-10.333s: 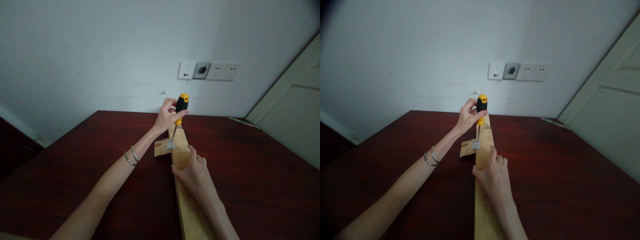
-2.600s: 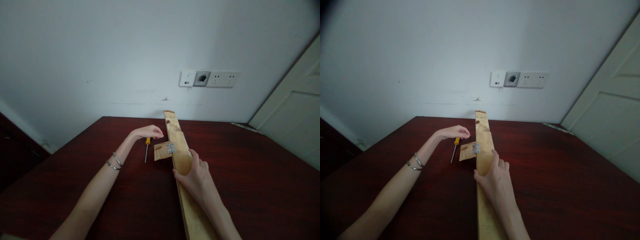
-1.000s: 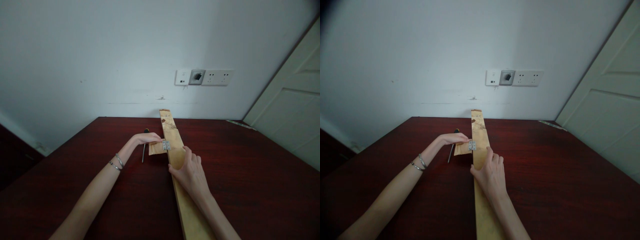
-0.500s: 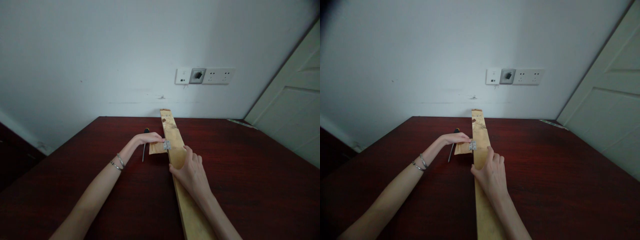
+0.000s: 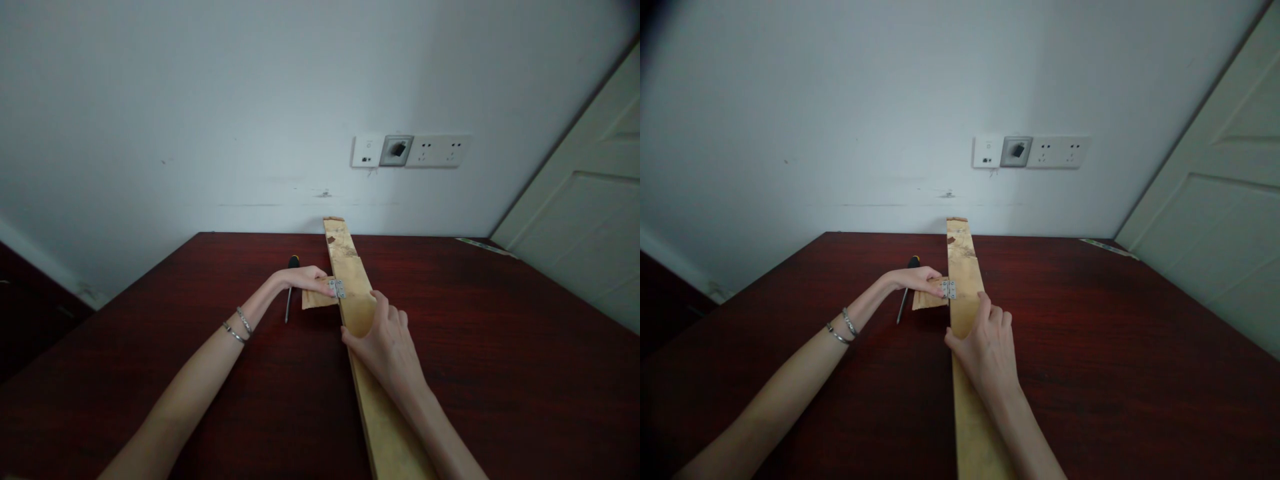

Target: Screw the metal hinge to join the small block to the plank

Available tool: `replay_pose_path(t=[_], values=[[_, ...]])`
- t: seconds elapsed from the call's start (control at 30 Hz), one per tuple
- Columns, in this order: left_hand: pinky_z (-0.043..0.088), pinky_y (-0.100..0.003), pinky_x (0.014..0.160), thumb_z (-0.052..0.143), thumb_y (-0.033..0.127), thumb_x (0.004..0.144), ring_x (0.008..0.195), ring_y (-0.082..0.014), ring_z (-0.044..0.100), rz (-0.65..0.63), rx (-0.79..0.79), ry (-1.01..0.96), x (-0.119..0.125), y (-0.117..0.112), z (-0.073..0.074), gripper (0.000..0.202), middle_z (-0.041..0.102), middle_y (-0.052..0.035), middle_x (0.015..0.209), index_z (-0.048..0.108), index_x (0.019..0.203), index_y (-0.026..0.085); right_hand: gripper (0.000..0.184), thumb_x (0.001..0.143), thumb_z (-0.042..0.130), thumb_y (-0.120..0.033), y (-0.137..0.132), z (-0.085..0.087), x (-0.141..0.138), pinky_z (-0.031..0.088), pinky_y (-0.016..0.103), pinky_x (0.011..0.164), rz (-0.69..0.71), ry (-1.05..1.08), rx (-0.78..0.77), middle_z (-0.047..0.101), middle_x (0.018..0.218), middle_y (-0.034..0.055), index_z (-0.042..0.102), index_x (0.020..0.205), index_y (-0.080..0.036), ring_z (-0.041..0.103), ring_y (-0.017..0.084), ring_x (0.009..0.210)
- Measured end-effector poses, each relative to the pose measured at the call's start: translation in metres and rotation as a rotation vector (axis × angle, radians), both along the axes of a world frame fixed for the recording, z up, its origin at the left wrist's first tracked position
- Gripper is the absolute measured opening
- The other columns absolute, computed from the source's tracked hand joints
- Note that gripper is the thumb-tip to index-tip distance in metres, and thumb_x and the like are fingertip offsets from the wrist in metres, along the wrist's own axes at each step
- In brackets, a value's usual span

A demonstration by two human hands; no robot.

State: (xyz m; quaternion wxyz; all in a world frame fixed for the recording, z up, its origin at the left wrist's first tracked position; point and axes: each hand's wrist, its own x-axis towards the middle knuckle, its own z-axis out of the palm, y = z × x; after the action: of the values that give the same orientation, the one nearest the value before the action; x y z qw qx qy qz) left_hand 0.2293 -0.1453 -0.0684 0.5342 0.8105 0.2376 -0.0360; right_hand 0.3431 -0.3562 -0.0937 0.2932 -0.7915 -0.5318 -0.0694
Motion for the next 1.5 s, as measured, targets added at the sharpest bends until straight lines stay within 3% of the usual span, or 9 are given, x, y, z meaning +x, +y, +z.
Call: replay_pose_path(t=[0.67, 1.0, 1.23, 1.5], values=[[0.041, -0.024, 0.058, 0.078, 0.043, 0.061, 0.060, -0.0109, 0.057, 0.022, -0.037, -0.036, 0.003, 0.000, -0.007, 0.034, 0.067, -0.0009, 0.069, 0.069, 0.076, 0.014, 0.072, 0.066, 0.064, -0.039, -0.001, 0.001, 0.001, 0.044, 0.041, 0.078, 0.013, -0.011, 0.004, 0.058, 0.094, 0.0162, 0.040, 0.125, -0.006, 0.049, 0.030, 0.090], [0.042, -0.024, 0.064, 0.079, 0.042, 0.058, 0.065, -0.0102, 0.057, 0.053, -0.089, -0.072, 0.004, -0.001, -0.011, 0.035, 0.067, 0.0010, 0.073, 0.068, 0.077, 0.015, 0.070, 0.066, 0.063, -0.038, -0.001, 0.000, 0.001, 0.044, 0.041, 0.077, 0.018, -0.019, 0.018, 0.058, 0.094, 0.0162, 0.040, 0.124, -0.006, 0.050, 0.030, 0.089], [0.041, -0.025, 0.068, 0.074, 0.045, 0.065, 0.069, -0.0113, 0.057, 0.047, -0.116, -0.103, 0.003, 0.001, -0.012, 0.035, 0.066, -0.0004, 0.076, 0.067, 0.076, 0.014, 0.071, 0.067, 0.064, -0.039, -0.001, 0.002, 0.001, 0.043, 0.042, 0.079, 0.011, -0.002, -0.003, 0.057, 0.096, 0.0165, 0.040, 0.125, -0.006, 0.049, 0.030, 0.091], [0.040, -0.025, 0.067, 0.073, 0.039, 0.067, 0.067, -0.0116, 0.056, 0.086, -0.150, -0.087, 0.003, 0.003, -0.016, 0.028, 0.064, 0.0008, 0.072, 0.065, 0.075, 0.013, 0.070, 0.067, 0.063, -0.038, -0.002, 0.000, 0.002, 0.043, 0.042, 0.078, 0.029, -0.024, 0.007, 0.058, 0.093, 0.0165, 0.040, 0.124, -0.005, 0.051, 0.030, 0.088]])
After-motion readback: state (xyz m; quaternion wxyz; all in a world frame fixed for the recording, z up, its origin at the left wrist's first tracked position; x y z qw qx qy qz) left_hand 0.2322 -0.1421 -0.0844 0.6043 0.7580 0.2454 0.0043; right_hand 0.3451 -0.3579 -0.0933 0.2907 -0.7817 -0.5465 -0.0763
